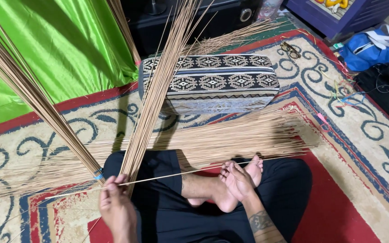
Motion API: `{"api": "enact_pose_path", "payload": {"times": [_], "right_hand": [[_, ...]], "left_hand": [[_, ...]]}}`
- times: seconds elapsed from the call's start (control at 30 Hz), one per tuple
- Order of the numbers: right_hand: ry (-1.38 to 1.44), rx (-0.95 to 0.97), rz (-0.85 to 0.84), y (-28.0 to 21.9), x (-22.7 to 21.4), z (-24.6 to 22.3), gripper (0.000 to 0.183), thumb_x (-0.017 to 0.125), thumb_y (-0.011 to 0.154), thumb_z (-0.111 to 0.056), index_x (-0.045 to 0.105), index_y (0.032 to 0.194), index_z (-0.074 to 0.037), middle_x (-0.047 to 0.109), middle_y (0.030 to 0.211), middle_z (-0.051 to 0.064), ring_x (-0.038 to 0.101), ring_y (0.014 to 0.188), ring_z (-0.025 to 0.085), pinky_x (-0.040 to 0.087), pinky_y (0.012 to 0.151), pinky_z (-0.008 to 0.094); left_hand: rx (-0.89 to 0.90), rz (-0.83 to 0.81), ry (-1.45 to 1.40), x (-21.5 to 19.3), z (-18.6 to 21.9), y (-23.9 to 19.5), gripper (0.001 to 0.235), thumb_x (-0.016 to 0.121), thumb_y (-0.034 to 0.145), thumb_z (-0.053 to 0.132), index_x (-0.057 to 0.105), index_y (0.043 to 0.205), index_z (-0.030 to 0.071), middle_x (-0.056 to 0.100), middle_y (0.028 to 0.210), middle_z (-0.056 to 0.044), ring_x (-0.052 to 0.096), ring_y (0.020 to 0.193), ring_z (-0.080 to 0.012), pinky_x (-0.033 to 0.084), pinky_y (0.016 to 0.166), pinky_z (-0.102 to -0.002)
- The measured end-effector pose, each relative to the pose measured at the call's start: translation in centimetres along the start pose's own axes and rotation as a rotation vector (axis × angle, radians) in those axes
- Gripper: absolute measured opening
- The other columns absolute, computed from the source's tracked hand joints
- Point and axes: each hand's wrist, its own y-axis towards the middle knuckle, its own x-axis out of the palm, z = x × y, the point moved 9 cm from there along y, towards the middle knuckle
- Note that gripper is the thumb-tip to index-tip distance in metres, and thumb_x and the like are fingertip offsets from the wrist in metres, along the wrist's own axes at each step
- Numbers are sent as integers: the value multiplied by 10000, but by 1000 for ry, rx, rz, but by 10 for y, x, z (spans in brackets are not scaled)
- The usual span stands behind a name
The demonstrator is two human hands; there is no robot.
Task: The person sits cross-legged on a carpeted floor surrounded by bundles of thin bamboo sticks. They take individual sticks from a bundle, hold each one up, flex and run their hands along it, and set it aside, working through the sticks one at a time.
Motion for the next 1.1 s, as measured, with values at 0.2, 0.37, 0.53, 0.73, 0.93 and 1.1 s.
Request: {"api": "enact_pose_path", "payload": {"times": [0.2, 0.37, 0.53, 0.73, 0.93, 1.1], "right_hand": [[-39, -8, 32, -1, -1, 0, 154, 609, 1018, -190, 620, 1078, -49, 626, 1034, 117, 566, 942, 208, 456, 833, 363], [-153, -86, -122, -6, 16, -3, 145, 653, 978, -58, 627, 1111, -5, 630, 1156, 175, 566, 963, 238, 458, 882, 364], [-322, -86, -146, -11, 21, 4, 218, 662, 966, -55, 650, 1172, 12, 682, 1147, 195, 619, 1010, 266, 494, 955, 397], [-572, -60, -212, -24, 69, 9, 385, 599, 992, -87, 562, 1363, 6, 690, 1292, 207, 665, 1083, 236, 514, 957, 355], [-791, -156, -190, -29, 107, 10, 267, 574, 1016, -143, 618, 1228, 14, 723, 1219, 176, 687, 1011, 188, 547, 914, 321], [-858, -264, -81, -37, 140, 3, 210, 520, 1042, -173, 611, 1129, -5, 736, 1099, 153, 681, 989, 185, 547, 929, 325]], "left_hand": [[318, 16, 47, -31, 40, 7, 336, 513, 1124, 127, 348, 1416, 104, 643, 1144, -167, 654, 1123, -233, 540, 1109, -397], [-166, -232, 303, 10, -66, -17, 81, 744, 836, -36, 771, 913, -35, 820, 1100, -191, 767, 1014, -268, 583, 960, -371], [-499, -377, 227, 57, -158, -84, 216, 765, 848, -69, 829, 1052, -102, 819, 917, -172, 688, 799, -187, 552, 789, -281], [-635, -309, -124, 40, -189, -73, 241, 683, 924, -26, 722, 1144, -114, 752, 1036, -220, 693, 930, -263, 541, 852, -347], [-682, -245, -330, 30, -197, -68, 235, 674, 942, 35, 692, 1161, -51, 727, 1098, -185, 688, 934, -241, 537, 801, -316], [-730, -284, -317, 33, -200, -69, 286, 672, 935, 21, 676, 1198, -92, 722, 1021, -209, 696, 922, -264, 553, 812, -335]]}}
